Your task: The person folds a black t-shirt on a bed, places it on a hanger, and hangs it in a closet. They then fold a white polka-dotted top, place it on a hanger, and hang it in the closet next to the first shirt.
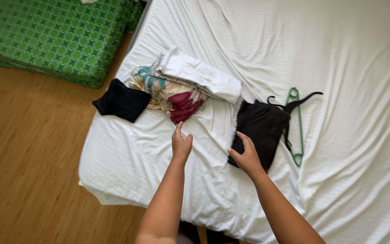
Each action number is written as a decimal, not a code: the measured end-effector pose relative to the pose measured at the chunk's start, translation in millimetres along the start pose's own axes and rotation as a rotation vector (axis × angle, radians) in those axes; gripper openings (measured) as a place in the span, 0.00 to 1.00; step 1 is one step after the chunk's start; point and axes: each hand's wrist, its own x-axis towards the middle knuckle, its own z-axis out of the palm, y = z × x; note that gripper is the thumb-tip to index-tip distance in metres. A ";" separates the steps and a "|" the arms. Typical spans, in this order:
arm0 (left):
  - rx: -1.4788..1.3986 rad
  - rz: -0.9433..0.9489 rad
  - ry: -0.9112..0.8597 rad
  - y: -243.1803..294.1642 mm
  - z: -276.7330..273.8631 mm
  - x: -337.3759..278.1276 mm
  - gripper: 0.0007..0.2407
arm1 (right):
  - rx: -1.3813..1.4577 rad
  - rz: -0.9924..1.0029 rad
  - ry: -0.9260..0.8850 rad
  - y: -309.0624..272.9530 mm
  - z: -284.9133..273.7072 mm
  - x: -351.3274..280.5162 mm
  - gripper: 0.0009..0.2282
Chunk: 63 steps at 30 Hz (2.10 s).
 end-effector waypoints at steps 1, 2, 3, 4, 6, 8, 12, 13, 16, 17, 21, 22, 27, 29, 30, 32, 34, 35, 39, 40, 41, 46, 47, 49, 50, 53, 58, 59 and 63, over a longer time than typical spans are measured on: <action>0.001 0.000 0.002 -2.3 -14.3 9.6 0.29 | 0.002 -0.001 -0.001 -14.6 14.7 8.5 0.33; -0.005 -0.008 0.010 -4.4 -29.1 20.7 0.29 | 0.001 -0.028 -0.020 -29.7 30.0 18.4 0.33; -0.009 -0.013 0.018 -5.5 -45.7 34.6 0.29 | 0.004 -0.057 -0.037 -46.4 47.0 30.5 0.33; -0.006 -0.011 0.020 -4.0 -63.7 45.6 0.29 | 0.007 -0.058 -0.036 -57.8 68.1 42.3 0.33; 0.013 -0.107 -0.022 -3.3 -98.9 69.5 0.29 | 0.044 -0.117 -0.036 -79.1 112.2 67.3 0.32; 0.014 -0.071 0.015 -24.3 -128.0 98.7 0.28 | 0.066 -0.115 -0.057 -108.9 153.2 86.5 0.31; 0.010 -0.064 0.078 -51.5 -182.8 151.5 0.26 | 0.106 -0.035 -0.181 -148.0 231.7 131.7 0.27; 0.011 -0.068 0.082 -68.8 -189.5 167.5 0.26 | 0.106 -0.034 -0.187 -150.0 250.4 142.2 0.27; -0.122 -0.200 0.104 -111.6 -209.4 205.7 0.27 | 0.030 0.045 -0.224 -152.6 301.8 173.4 0.26; -0.169 -0.245 0.101 -119.6 -217.1 213.9 0.27 | -0.008 0.015 -0.252 -151.9 317.0 184.0 0.26; -0.451 -0.297 0.082 -197.1 -223.8 257.2 0.26 | -0.113 -0.118 -0.299 -132.9 377.2 224.6 0.24; -0.453 -0.303 0.089 -174.7 -235.5 254.0 0.26 | -0.114 -0.118 -0.308 -144.1 382.7 228.6 0.24; -0.681 -0.714 0.123 -143.3 -260.8 268.4 0.33 | -0.194 -0.191 -0.274 -137.4 426.2 267.0 0.34; -0.798 -0.733 0.123 -182.6 -252.4 287.7 0.34 | -0.174 -0.184 -0.270 -137.3 434.1 276.9 0.37; -0.914 -0.749 0.120 -201.8 -247.3 296.1 0.34 | -0.152 -0.176 -0.264 -136.8 436.6 281.0 0.41; -0.925 -0.770 0.113 -213.8 -243.0 308.5 0.33 | -0.235 -0.104 -0.285 -142.8 439.0 285.7 0.43; -0.926 -0.798 0.105 -213.5 -243.7 312.5 0.31 | -0.311 -0.023 -0.307 -153.3 440.1 284.5 0.45; -0.940 -0.824 0.068 -206.0 -245.0 312.6 0.27 | -0.379 0.045 -0.317 -161.3 439.3 284.1 0.46; -1.050 -0.808 0.068 -220.2 -233.1 322.2 0.20 | -0.481 0.156 -0.363 -154.9 447.4 289.6 0.46; -1.050 -0.808 0.067 -214.7 -233.2 321.6 0.20 | -0.480 0.157 -0.363 -156.7 448.5 288.8 0.46; -1.075 -0.824 0.099 -209.2 -233.0 320.2 0.21 | -0.516 0.183 -0.394 -158.0 449.1 287.2 0.41; -0.876 -0.866 -0.014 -193.9 -232.7 311.3 0.22 | -0.673 0.141 -0.404 -125.4 460.9 280.4 0.23; -0.800 -0.844 -0.043 -195.5 -231.7 309.3 0.22 | -0.582 0.148 -0.381 -123.2 461.3 277.7 0.21; -0.724 -0.816 -0.076 -199.8 -228.2 307.5 0.21 | -0.492 0.154 -0.351 -115.7 461.8 274.9 0.19; -0.731 -0.748 -0.099 -202.6 -225.8 307.5 0.22 | -0.373 0.108 -0.392 -110.3 461.9 274.8 0.17; -0.812 -0.725 -0.128 -157.8 -238.0 289.4 0.22 | -0.070 0.114 -0.478 -96.3 458.7 267.5 0.15; -1.037 -0.513 -0.207 -117.7 -244.8 265.9 0.24 | 0.193 0.209 -0.442 -162.9 399.6 235.4 0.22; -1.033 -0.496 -0.229 -89.0 -252.3 255.3 0.25 | 0.052 0.165 -0.341 -169.1 386.0 228.3 0.25; -1.073 -0.385 -0.422 -49.6 -244.9 226.6 0.24 | 0.107 0.140 -0.078 -164.5 339.3 196.4 0.28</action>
